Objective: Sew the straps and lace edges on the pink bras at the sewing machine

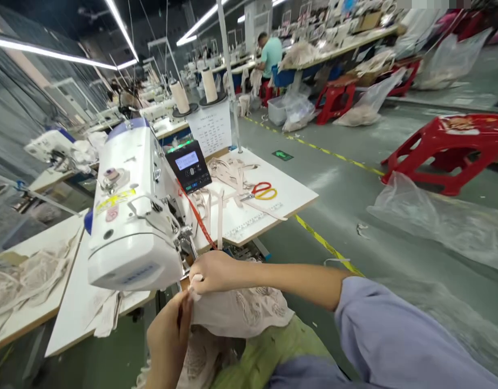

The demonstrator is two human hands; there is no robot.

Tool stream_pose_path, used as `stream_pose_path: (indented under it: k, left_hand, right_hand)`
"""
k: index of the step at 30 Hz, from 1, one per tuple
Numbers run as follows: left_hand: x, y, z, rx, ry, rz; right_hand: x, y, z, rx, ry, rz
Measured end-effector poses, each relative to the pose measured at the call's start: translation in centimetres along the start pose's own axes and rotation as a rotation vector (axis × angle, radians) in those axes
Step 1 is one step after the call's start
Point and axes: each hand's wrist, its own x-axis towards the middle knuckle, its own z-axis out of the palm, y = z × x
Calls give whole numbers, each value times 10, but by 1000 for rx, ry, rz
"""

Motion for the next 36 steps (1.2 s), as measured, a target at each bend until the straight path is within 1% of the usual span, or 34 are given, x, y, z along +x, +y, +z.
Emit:
stream_pose_path:
  k: [2, 3, 4, 6, 9, 12, 15, 16, 17, 19, 21, 22, 24, 27, 30, 31, 33, 36]
  left_hand:
    - [0, -12, 2, 57, 73, 218]
    - [-1, -17, 2, 70, 82, 301]
    - [-1, -20, 1, 78, 79, 354]
    - [-1, -25, -1, 93, 58, 410]
    - [0, -28, -1, 135, 33, 445]
    - [2, -31, -1, 208, 7, 457]
    - [2, -26, -4, 296, -65, 400]
    - [2, -22, -6, 327, -108, 368]
    - [2, -17, -8, 355, -156, 332]
    - [2, -7, -11, 395, -252, 262]
    - [4, 0, -13, 410, -312, 208]
    - [4, 1, -14, 411, -330, 193]
    - [4, -3, -15, 398, -343, 206]
    - [5, -22, -14, 347, -334, 347]
    - [9, -41, -11, 311, -309, 503]
    - [11, -44, -10, 309, -300, 520]
    - [14, -44, -8, 306, -289, 506]
    - [15, -31, -9, 287, -302, 421]
  right_hand:
    - [5, -1, -2, -73, -24, 11]
    - [6, -2, -2, -91, -33, 10]
    - [5, -4, -2, -103, -37, 14]
    - [3, -8, -2, -121, -40, 30]
    - [2, -15, -6, -159, -62, 63]
    - [3, -20, -11, -172, -87, 75]
    - [-2, -17, -7, -154, -59, 88]
    - [-6, -14, -2, -158, -15, 69]
    - [-11, -10, 5, -169, 57, 30]
    - [-22, -2, 21, -224, 252, -81]
    - [-34, 5, 37, -285, 423, -161]
    - [-38, 8, 43, -305, 475, -180]
    - [-44, 10, 52, -327, 528, -183]
    - [-44, 10, 56, -347, 550, -138]
    - [-42, 10, 56, -313, 511, -86]
    - [-42, 10, 58, -273, 488, -69]
    - [-44, 13, 63, -131, 436, -10]
    - [-53, 18, 76, 156, 434, 119]
